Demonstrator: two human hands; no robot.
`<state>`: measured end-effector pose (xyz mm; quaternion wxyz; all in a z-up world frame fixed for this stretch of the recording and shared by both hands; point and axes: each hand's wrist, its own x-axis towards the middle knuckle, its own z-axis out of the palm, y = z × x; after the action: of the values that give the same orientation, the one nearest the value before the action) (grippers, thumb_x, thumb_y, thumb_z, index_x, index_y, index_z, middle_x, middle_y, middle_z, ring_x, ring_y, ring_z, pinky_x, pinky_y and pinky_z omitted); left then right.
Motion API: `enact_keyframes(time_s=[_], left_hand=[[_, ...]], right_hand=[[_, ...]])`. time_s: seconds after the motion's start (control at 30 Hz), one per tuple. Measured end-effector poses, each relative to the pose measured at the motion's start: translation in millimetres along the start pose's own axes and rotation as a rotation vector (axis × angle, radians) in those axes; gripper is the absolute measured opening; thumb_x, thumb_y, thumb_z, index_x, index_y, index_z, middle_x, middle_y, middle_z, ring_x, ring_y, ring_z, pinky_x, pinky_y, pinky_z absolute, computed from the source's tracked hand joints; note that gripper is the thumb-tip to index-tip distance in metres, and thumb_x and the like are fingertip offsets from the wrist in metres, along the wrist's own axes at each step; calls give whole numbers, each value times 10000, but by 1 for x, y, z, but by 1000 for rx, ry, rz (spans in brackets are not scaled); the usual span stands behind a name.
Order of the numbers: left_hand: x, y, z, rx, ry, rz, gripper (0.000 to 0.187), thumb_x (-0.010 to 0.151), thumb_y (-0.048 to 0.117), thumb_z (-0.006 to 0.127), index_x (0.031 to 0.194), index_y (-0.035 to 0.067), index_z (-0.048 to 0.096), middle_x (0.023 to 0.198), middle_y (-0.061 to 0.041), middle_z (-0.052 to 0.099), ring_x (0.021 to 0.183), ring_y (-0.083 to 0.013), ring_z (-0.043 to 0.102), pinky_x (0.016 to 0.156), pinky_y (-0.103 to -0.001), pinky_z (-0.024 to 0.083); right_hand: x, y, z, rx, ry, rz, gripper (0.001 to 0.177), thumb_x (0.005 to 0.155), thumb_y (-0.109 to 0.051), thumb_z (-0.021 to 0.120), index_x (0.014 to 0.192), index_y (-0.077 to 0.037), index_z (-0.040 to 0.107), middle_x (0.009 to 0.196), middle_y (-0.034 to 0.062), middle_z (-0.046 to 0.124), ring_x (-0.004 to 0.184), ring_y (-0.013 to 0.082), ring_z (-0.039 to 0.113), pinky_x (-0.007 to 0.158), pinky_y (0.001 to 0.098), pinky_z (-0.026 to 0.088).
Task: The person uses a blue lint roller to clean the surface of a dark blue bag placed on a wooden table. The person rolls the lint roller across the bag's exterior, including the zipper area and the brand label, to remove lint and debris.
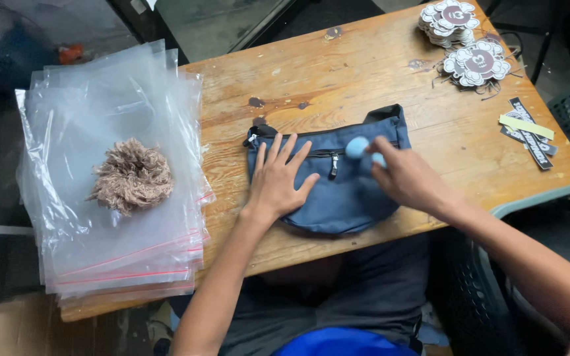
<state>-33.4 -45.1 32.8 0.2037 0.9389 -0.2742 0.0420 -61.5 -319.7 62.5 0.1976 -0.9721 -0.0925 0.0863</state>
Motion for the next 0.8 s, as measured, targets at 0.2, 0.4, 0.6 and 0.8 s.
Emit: enact_keyframes(time_s=[0.2, 0.4, 0.6, 0.8], left_hand=[[2, -18, 17, -193, 58, -20, 602, 918, 422, 581, 1454, 150, 543, 1511, -179, 492, 1458, -433, 352, 1197, -637, 202], [0, -28, 25, -374, 92, -45, 481, 942, 123, 450, 1406, 93, 575, 1464, -133, 549, 1439, -341, 421, 1222, -536, 240], [-5, -21, 20, -184, 104, 7, 494, 933, 113, 432, 1404, 49, 569, 1487, -158, 512, 1451, -345, 399, 1213, -544, 261], [-6, -21, 25, -148, 161, 55, 495, 889, 73, 498, 1375, 22, 571, 1481, -165, 520, 1425, -333, 417, 1210, -510, 267]], right_hand=[[-12, -63, -26, 176, -198, -99, 288, 860, -232, 595, 1147, -204, 586, 753, 268, 716, 848, 542, 668, 764, 617, 507], [27, -46, -4, 34, 38, -133, 258, 951, -218, 516, 1204, -169, 537, 699, 253, 662, 722, 536, 652, 653, 632, 494], [11, -1, 7, -105, 131, -129, 242, 974, -256, 480, 1195, -188, 548, 691, 236, 651, 717, 539, 648, 653, 644, 493], [-32, 47, -32, -240, 162, 162, 250, 957, -220, 520, 1187, -148, 585, 722, 280, 658, 759, 549, 609, 646, 580, 432]])
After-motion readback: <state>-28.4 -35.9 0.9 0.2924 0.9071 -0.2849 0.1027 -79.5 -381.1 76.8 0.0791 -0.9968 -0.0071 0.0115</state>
